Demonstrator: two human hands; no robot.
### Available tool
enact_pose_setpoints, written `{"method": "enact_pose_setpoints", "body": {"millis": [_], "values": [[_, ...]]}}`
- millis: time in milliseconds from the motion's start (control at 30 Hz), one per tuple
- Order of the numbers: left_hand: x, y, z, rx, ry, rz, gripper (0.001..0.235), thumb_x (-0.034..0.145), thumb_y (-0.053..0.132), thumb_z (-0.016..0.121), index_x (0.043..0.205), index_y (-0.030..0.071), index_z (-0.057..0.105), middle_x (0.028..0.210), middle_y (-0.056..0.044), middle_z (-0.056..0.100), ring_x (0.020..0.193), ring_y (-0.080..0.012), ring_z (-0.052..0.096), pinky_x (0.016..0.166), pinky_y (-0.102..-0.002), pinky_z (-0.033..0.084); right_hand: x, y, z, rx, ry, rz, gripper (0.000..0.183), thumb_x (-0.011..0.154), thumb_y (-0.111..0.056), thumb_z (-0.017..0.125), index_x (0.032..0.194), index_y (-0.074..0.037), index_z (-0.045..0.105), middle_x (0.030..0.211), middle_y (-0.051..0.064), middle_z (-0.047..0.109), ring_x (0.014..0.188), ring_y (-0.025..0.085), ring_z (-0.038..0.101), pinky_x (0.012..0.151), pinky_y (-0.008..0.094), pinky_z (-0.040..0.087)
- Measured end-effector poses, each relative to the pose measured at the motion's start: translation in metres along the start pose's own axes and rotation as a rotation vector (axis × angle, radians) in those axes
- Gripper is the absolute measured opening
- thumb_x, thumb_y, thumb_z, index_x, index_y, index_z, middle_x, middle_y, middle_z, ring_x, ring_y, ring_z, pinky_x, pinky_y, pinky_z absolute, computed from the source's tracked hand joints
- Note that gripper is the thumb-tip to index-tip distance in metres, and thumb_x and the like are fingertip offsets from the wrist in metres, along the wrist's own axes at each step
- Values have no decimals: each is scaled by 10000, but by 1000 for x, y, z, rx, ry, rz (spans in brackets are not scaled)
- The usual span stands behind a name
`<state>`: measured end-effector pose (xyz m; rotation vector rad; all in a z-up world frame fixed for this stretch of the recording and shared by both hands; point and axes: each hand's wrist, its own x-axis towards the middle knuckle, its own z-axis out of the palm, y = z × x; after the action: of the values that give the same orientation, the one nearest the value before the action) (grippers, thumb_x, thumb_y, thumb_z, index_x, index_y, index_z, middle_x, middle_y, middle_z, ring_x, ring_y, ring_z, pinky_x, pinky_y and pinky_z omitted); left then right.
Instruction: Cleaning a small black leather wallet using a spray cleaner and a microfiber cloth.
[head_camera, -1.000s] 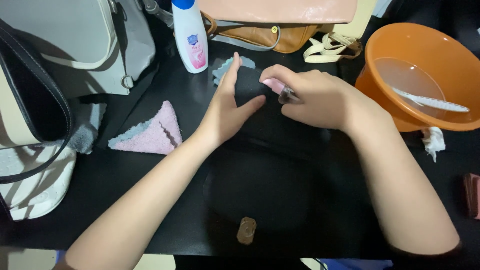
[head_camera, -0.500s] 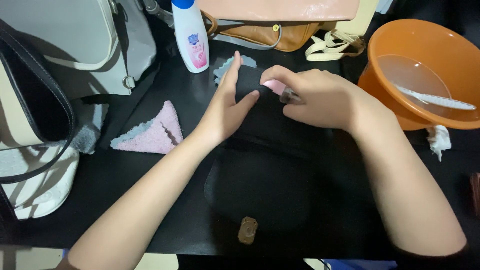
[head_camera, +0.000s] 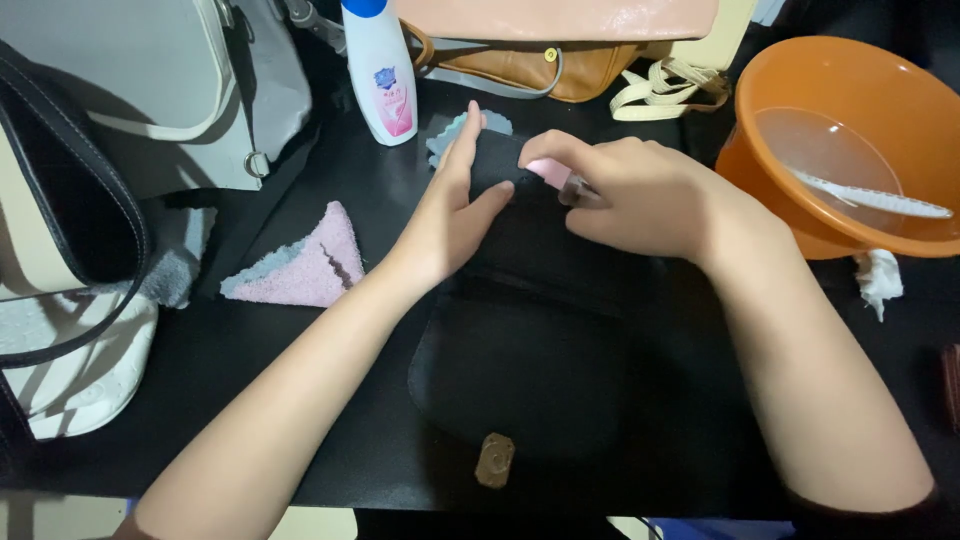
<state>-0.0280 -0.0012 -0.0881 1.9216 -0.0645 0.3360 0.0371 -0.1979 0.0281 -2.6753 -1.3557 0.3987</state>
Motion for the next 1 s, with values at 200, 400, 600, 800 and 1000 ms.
{"method": "enact_pose_setpoints", "body": {"millis": [200,400,600,800,1000], "values": [[-7,25,-12,98,-18,-34,859,991,287,632,1629,101,88,1724,-198,147,1602,-343,86,1249,-469,121,-2,1,0,-5,7,-60,561,854,-81,571,1352,-297,432,806,76,634,691,263,584,673,424,444],[-10,51,-33,392,214,371,453,1107,425,302,1124,26,515,1250,-166,459,1221,-325,430,1041,-478,313,-2,-4,-5,85,0,14,634,804,-99,554,1390,-322,460,870,69,681,768,290,624,755,408,446],[-8,49,-36,195,119,377,442,1128,336,311,758,115,410,751,-28,430,766,-176,438,761,-336,350,-4,-9,-8,101,-17,66,648,792,-101,527,1388,-347,468,899,58,677,798,283,618,777,393,440],[-11,65,-30,-647,-122,188,470,1043,453,431,682,152,406,705,8,351,698,-126,340,705,-261,352,-4,-9,-9,90,-18,63,670,788,-123,533,1407,-369,462,918,71,700,806,309,642,774,408,445],[-21,69,-38,-79,-164,319,452,1096,251,365,1533,138,330,919,-31,582,919,-144,587,949,-302,436,-5,-11,-11,104,-40,103,645,792,-129,536,1392,-356,466,915,70,695,802,292,638,766,398,437]]}}
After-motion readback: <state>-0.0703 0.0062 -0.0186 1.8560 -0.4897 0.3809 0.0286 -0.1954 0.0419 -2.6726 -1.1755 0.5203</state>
